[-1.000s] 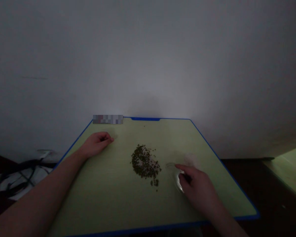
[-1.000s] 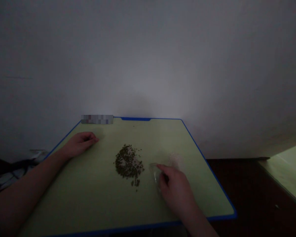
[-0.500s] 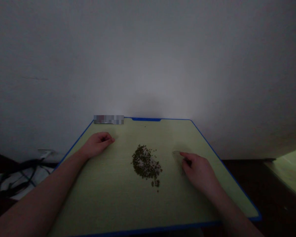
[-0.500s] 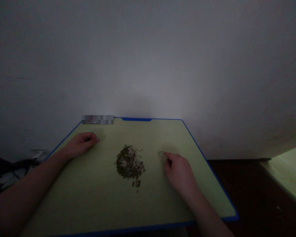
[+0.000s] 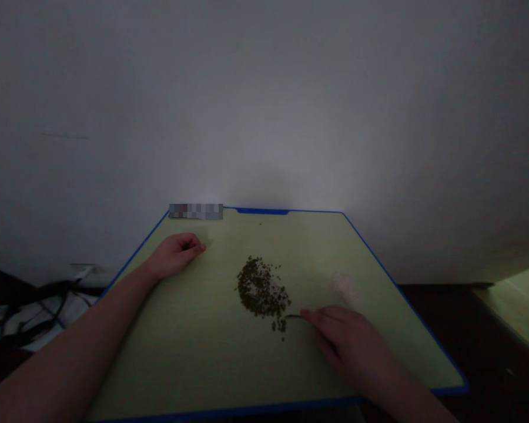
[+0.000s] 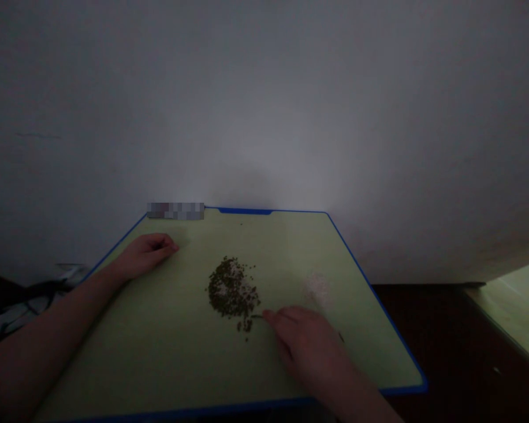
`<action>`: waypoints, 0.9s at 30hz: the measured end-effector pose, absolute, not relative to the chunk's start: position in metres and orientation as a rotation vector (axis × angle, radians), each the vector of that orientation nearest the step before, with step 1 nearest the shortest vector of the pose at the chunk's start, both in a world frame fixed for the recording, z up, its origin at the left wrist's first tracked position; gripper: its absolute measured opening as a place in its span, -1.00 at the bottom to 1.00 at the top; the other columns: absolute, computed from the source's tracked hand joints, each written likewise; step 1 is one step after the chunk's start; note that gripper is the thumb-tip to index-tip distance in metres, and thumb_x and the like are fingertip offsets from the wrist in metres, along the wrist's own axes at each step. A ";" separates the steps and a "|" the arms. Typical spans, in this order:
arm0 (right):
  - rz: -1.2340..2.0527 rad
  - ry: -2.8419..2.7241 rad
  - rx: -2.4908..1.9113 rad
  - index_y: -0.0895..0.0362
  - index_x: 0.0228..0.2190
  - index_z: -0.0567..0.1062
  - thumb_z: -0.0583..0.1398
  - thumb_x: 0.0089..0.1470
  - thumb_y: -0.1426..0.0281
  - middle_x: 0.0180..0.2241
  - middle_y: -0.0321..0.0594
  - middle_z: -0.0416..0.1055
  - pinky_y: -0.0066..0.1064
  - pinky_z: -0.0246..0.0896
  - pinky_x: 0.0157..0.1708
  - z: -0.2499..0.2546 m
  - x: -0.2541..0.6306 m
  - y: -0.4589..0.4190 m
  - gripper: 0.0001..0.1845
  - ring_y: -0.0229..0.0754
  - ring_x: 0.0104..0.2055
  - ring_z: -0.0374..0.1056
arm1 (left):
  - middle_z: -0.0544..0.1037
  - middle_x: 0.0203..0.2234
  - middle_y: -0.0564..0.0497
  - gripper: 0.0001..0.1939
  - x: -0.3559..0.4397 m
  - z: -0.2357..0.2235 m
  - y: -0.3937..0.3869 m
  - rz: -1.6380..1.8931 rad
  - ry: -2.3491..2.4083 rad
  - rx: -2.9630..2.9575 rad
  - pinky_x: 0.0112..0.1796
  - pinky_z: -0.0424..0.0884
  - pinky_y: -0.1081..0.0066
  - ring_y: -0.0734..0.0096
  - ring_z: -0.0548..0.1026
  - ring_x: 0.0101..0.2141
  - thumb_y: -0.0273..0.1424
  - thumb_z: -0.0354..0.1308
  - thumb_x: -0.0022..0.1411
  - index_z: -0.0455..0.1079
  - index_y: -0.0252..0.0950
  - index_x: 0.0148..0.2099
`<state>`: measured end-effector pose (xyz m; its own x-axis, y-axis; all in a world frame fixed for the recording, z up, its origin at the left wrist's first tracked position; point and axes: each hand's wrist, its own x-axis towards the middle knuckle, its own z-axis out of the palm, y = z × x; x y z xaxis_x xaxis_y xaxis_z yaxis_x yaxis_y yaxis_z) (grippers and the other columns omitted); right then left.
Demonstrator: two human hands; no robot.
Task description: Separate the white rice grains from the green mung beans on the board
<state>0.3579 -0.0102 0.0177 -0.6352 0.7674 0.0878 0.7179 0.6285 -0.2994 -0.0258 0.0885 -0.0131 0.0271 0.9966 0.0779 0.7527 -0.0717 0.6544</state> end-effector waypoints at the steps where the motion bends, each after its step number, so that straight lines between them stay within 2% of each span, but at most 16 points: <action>1: 0.354 -2.643 -1.217 0.12 -0.03 0.42 0.00 0.05 0.54 -0.23 -0.14 0.49 -0.29 0.31 -0.21 0.016 0.357 -0.010 -0.55 -0.13 -0.22 0.39 | 0.24 -0.66 0.12 -0.68 -0.026 -0.013 0.088 0.738 1.774 1.870 -0.55 0.15 0.50 0.49 0.23 -0.57 -0.13 0.02 0.07 0.30 -0.29 -0.50; 27: 0.405 -2.629 -1.163 0.13 -0.03 0.40 0.00 0.10 0.52 -0.23 -0.14 0.47 -0.31 0.31 -0.23 0.015 0.357 -0.011 -0.59 -0.16 -0.23 0.38 | 0.23 -0.67 0.14 -0.70 -0.025 -0.014 0.089 0.785 1.752 1.854 -0.54 0.15 0.51 0.53 0.21 -0.59 -0.16 0.04 0.06 0.29 -0.30 -0.52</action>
